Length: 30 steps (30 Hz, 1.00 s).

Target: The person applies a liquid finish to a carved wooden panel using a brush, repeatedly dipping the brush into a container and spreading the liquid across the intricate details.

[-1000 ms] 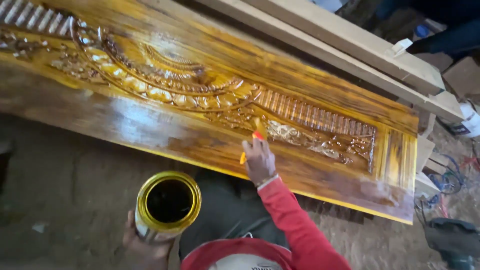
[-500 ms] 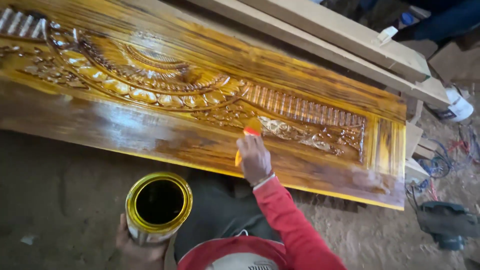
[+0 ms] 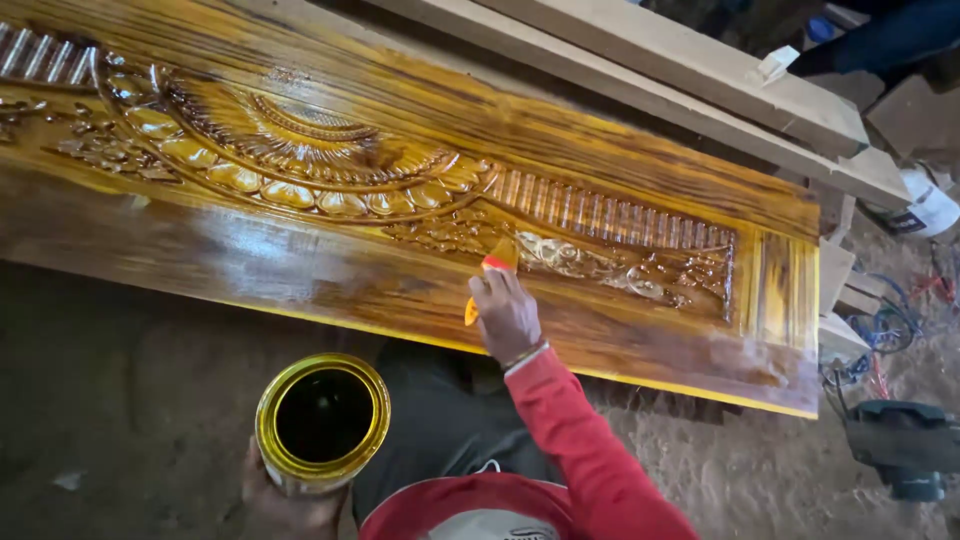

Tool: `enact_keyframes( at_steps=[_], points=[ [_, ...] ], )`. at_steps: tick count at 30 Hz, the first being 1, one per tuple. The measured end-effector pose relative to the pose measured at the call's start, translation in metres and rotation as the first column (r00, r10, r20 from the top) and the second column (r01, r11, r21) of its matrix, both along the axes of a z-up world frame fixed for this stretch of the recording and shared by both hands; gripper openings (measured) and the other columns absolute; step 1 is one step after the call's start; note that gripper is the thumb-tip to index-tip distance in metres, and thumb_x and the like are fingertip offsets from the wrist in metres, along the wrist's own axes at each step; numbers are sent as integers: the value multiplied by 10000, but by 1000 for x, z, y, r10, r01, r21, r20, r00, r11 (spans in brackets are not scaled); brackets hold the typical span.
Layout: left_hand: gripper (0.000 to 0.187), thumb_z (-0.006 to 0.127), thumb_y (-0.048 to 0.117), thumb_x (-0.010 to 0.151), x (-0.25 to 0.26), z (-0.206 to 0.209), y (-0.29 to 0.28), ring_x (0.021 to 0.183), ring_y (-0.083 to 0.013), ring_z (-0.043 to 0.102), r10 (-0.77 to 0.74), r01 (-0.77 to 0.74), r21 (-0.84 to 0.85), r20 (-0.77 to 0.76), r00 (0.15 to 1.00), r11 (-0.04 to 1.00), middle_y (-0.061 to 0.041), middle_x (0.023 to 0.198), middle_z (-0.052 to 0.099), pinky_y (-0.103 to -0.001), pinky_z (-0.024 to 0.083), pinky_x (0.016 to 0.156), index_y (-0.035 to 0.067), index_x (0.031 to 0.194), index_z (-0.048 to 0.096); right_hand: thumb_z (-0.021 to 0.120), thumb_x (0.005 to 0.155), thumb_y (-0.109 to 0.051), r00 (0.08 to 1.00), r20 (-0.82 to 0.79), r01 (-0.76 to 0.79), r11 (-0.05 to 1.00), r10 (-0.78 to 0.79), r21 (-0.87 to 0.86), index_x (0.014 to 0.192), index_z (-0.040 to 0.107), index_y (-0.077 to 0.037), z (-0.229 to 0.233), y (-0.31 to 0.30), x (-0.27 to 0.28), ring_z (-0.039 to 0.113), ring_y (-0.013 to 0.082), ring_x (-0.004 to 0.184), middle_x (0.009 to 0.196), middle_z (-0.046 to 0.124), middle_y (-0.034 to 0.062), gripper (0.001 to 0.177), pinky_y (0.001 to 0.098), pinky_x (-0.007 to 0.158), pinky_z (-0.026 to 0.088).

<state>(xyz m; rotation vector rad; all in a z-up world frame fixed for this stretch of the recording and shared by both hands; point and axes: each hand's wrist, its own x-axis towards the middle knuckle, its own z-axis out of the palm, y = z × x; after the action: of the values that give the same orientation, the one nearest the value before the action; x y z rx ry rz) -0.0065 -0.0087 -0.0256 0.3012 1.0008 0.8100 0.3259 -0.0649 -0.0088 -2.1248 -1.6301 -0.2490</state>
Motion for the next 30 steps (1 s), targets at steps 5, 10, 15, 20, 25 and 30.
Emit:
enact_keyframes(
  at_steps=[5,10,15,20,25,30],
  points=[
    [657,375,587,962,-1,8,4,1360,-336,491,51,-28,-188,120,991,982,-91,1510,525,-633,364,1067,207,1482,501,754,724,-35,1000,12,5,997,-4,-74,1065,605,-80,5,2,4,606,347,1108,1147,618,145,375,437,836,553],
    [647,368,572,980,1,1,8,1369,-332,498,57,-34,-132,172,983,991,-98,1513,527,-613,370,1085,193,1486,505,734,710,-47,999,25,-28,998,29,-53,1022,606,-80,1,0,10,612,345,1064,1097,615,138,339,434,790,555],
    [625,372,535,1021,0,-1,5,1386,-333,498,84,-77,-43,211,974,996,-117,1517,521,-578,383,1119,153,1498,505,729,778,-60,1000,7,-22,993,23,-120,1013,643,-113,-7,-1,11,630,306,1045,1041,621,95,256,405,753,557],
    [621,375,534,1018,-2,2,8,1379,-324,504,91,-83,-48,185,979,995,-109,1508,532,-574,391,1112,157,1492,508,720,773,-60,994,93,-57,997,61,-45,988,630,-95,-3,0,11,628,289,1041,1057,623,93,236,394,792,567],
    [616,378,534,1014,0,1,8,1372,-315,511,87,-78,-61,166,982,995,-101,1499,543,-569,400,1105,160,1486,511,706,733,-43,996,58,-70,997,73,-45,978,640,-91,10,-4,10,638,305,1055,1098,645,108,258,396,768,559],
    [610,382,533,1010,-5,-2,-4,1363,-303,519,92,-80,-95,122,988,992,-91,1487,558,-564,412,1096,165,1478,515,719,763,-15,998,-14,-63,998,62,-8,1005,622,-69,-2,-21,13,639,343,1115,1162,657,137,266,429,884,560]
  ],
)
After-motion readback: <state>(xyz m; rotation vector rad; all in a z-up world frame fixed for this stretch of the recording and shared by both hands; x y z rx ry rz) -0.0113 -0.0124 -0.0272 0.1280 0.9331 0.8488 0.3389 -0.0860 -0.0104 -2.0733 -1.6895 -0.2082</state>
